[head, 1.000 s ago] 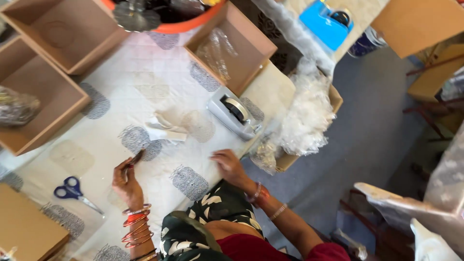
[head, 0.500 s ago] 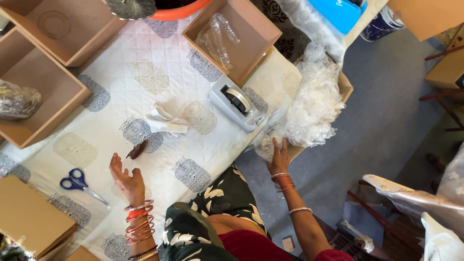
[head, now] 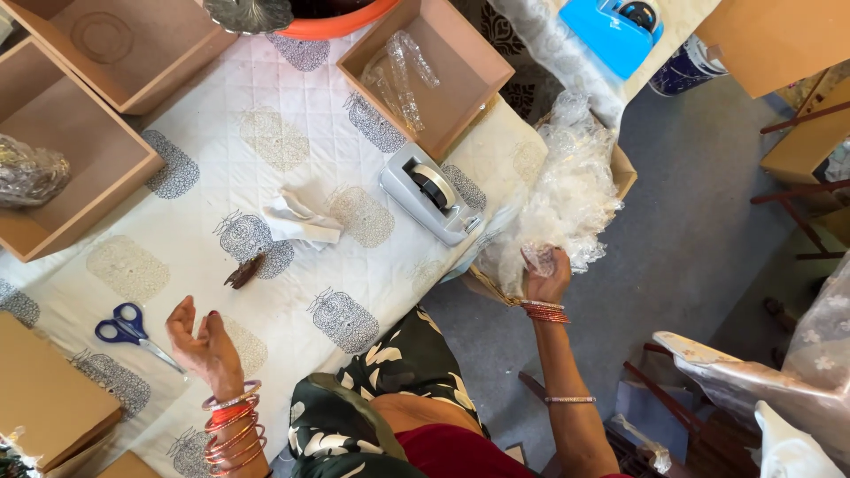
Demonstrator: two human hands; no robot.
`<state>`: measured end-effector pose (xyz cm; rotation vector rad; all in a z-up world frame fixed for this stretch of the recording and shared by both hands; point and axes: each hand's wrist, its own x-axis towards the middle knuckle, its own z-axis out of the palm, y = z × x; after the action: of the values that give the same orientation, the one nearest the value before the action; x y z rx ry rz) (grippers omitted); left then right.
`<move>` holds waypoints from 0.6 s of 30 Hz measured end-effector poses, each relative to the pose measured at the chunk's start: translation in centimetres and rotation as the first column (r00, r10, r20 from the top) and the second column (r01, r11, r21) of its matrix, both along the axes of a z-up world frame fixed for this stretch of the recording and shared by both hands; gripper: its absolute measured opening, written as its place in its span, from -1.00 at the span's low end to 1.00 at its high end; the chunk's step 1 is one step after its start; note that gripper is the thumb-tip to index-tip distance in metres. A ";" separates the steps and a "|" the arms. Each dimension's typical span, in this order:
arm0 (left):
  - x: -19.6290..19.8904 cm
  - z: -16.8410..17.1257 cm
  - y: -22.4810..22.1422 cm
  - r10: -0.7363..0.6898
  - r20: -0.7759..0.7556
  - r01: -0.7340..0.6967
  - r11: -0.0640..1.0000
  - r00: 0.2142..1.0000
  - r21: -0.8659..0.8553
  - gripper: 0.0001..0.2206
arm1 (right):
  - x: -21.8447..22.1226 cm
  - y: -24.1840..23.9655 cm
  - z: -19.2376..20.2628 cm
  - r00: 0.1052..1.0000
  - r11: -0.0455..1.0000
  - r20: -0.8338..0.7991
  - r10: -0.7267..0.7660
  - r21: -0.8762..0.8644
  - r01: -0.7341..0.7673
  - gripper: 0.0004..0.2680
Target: Packing figurines and decorative objects into boxes with protective wrapping.
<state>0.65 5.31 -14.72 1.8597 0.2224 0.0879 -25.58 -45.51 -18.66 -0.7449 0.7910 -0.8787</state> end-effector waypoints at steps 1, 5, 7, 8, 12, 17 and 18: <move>0.1 0.6 -0.6 0.002 0.002 -0.002 1.000 1.000 -0.001 -0.61 | 0.3 -0.1 0.0 1.000 1.000 0.002 0.002 -0.001 -0.002 -0.82; 0.0 2.6 -3.0 -0.131 0.073 0.132 0.991 0.989 -0.011 -0.69 | 1.9 -0.4 1.3 0.989 0.895 -0.146 0.023 -0.439 -0.085 -0.87; -0.1 3.8 -4.5 -0.176 0.084 0.179 0.984 0.981 -0.020 -0.72 | 2.7 -1.3 2.7 0.915 0.659 -0.383 -0.126 -0.722 -0.212 -0.83; -0.3 4.6 -5.3 -0.249 0.043 0.249 0.968 0.968 -0.006 -0.73 | 2.7 -2.1 3.5 0.996 0.942 -0.073 0.048 -0.329 -0.069 -0.86; -1.0 6.4 -9.1 -0.592 -0.097 0.597 0.802 0.800 0.026 -0.74 | 3.8 -2.6 10.8 0.856 0.927 0.455 0.245 0.148 -0.344 -0.78; -3.0 15.1 -17.9 -0.843 -0.126 0.828 0.537 0.523 -0.160 -0.28 | 7.2 -1.1 18.3 0.747 0.841 0.524 0.409 0.102 -0.532 -0.65; -3.5 17.8 -19.8 -0.888 -0.115 0.866 0.459 0.444 -0.200 -0.03 | 7.8 -1.2 18.7 0.742 0.824 0.528 0.413 0.131 -0.552 -0.66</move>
<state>-2.80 -14.51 3.09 1.6487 -0.6376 -0.8514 -17.80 -46.67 0.06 -0.4149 0.2328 -0.4194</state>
